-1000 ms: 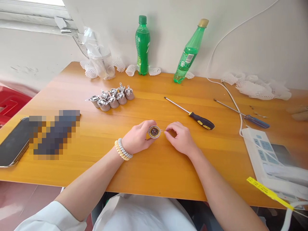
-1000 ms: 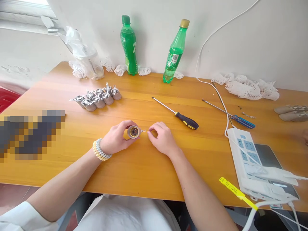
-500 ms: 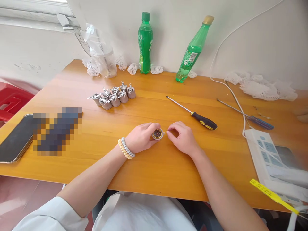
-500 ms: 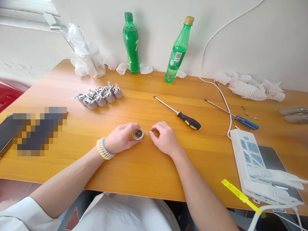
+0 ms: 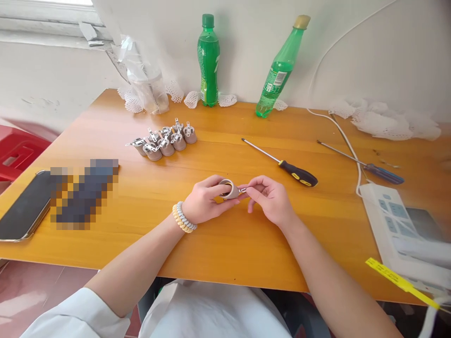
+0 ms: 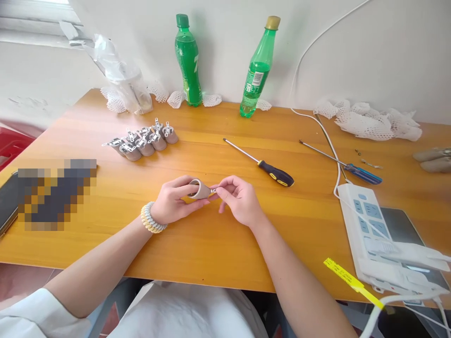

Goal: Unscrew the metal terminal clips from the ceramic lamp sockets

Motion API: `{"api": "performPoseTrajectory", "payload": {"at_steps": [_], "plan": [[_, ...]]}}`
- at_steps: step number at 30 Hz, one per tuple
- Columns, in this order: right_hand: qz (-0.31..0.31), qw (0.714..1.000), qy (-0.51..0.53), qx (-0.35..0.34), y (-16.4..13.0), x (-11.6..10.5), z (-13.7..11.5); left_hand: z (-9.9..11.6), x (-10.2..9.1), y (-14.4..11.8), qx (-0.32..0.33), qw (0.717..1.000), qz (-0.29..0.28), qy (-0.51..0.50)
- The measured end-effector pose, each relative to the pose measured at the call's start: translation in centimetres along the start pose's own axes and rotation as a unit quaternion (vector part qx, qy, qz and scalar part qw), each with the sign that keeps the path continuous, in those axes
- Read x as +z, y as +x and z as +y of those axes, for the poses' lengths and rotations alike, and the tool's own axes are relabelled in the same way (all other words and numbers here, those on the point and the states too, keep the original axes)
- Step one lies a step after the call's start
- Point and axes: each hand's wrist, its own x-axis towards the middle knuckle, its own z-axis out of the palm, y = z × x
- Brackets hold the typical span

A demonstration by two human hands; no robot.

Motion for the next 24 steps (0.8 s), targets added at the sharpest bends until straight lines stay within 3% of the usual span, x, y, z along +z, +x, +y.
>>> {"api": "performPoseTrajectory", "payload": {"at_steps": [3,6,8,10,12,15,18,24], "plan": [[0.008,0.994,0.103,0.024,0.0,0.5,-0.2,0.4,-0.1,0.3,-0.029,0.999,0.012,-0.032],[0.009,0.986,0.161,0.05,0.0,1.0,-0.4,0.6,-0.1,0.4,-0.1,0.99,0.012,-0.103],[0.007,0.98,0.189,0.056,-0.2,1.4,-0.5,0.5,0.0,0.4,-0.167,0.966,0.013,-0.196],[0.006,0.979,0.198,0.046,-0.3,1.8,-0.6,0.3,0.3,0.5,-0.23,0.923,0.023,-0.308],[0.015,0.987,0.161,0.007,-0.6,2.3,-0.6,0.3,0.7,0.6,-0.284,0.867,0.036,-0.409],[0.067,0.993,-0.008,-0.099,-0.9,2.8,-0.5,0.6,1.2,0.9,-0.35,0.801,0.054,-0.482],[0.114,0.965,-0.149,-0.182,-1.1,3.0,-0.3,1.4,1.5,1.1,-0.383,0.779,0.057,-0.493],[0.1,0.963,-0.139,-0.209,-1.1,2.6,0.1,2.4,2.2,1.0,-0.399,0.726,0.042,-0.558]]}}
